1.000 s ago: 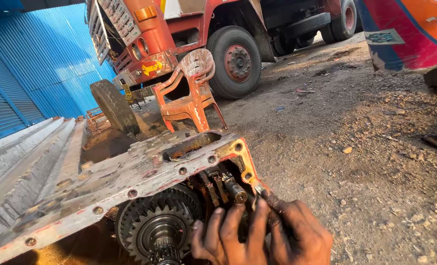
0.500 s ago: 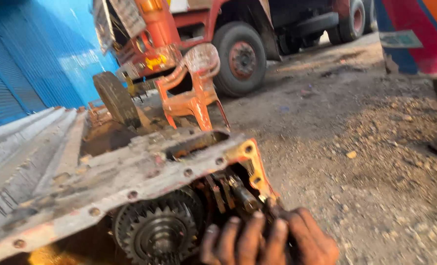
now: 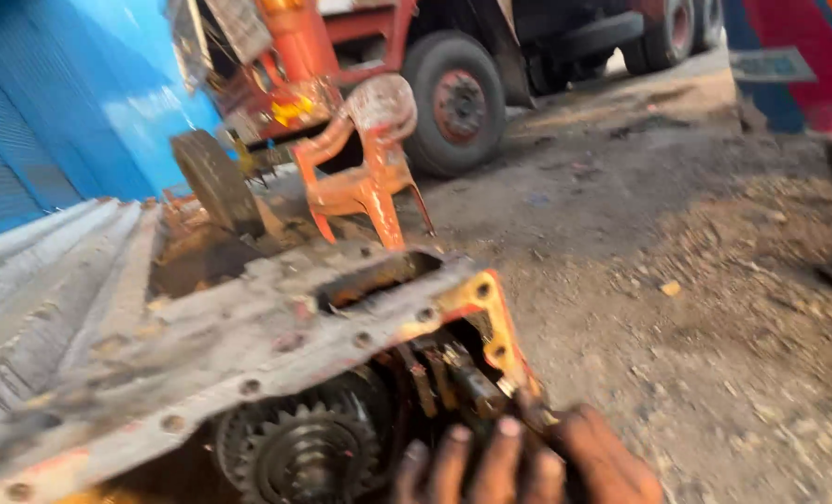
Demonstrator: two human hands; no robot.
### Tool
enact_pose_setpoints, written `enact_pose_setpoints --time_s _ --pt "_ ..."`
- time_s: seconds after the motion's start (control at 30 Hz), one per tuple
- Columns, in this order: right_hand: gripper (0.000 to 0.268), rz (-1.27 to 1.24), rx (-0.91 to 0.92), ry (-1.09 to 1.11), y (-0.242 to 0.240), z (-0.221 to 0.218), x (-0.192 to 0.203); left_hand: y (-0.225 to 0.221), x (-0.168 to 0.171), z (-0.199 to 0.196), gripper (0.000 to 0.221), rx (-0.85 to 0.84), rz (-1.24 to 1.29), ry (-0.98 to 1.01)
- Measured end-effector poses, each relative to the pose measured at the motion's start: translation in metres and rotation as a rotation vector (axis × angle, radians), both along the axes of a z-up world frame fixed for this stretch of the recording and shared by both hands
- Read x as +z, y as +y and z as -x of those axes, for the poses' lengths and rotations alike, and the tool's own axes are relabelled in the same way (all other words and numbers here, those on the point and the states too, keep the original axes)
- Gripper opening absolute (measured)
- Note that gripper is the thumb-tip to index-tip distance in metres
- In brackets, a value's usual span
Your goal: The recorder is shown working on a truck gearbox housing, using a small tool to adjust or clean internal components near the gears.
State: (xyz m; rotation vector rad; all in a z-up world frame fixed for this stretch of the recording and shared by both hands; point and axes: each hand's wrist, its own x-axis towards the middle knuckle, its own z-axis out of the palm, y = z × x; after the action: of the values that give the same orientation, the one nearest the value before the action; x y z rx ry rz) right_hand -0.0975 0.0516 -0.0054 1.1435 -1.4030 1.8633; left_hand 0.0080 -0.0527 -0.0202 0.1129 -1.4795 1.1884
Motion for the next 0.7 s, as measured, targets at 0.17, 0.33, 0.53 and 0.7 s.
enact_pose_setpoints --time_s 0.17,0.33,0.53,0.7 --pt "0.03 0.069 0.084 -0.026 -0.004 -0.006 0.012 -0.001 -0.003 0.009 0.053 0.011 -0.011 -0.01" --pt "0.024 0.108 0.012 0.013 -0.007 -0.003 0.027 -0.007 0.004 -0.001 0.052 -0.037 -0.136 -0.05" --pt "0.022 -0.031 -0.037 0.058 0.003 0.0 0.017 0.008 0.003 0.008 0.041 -0.143 -0.142 0.024" --pt "0.011 -0.073 -0.107 -0.152 -0.005 -0.001 0.013 0.009 -0.013 -0.004 0.039 -0.061 -0.272 -0.088"
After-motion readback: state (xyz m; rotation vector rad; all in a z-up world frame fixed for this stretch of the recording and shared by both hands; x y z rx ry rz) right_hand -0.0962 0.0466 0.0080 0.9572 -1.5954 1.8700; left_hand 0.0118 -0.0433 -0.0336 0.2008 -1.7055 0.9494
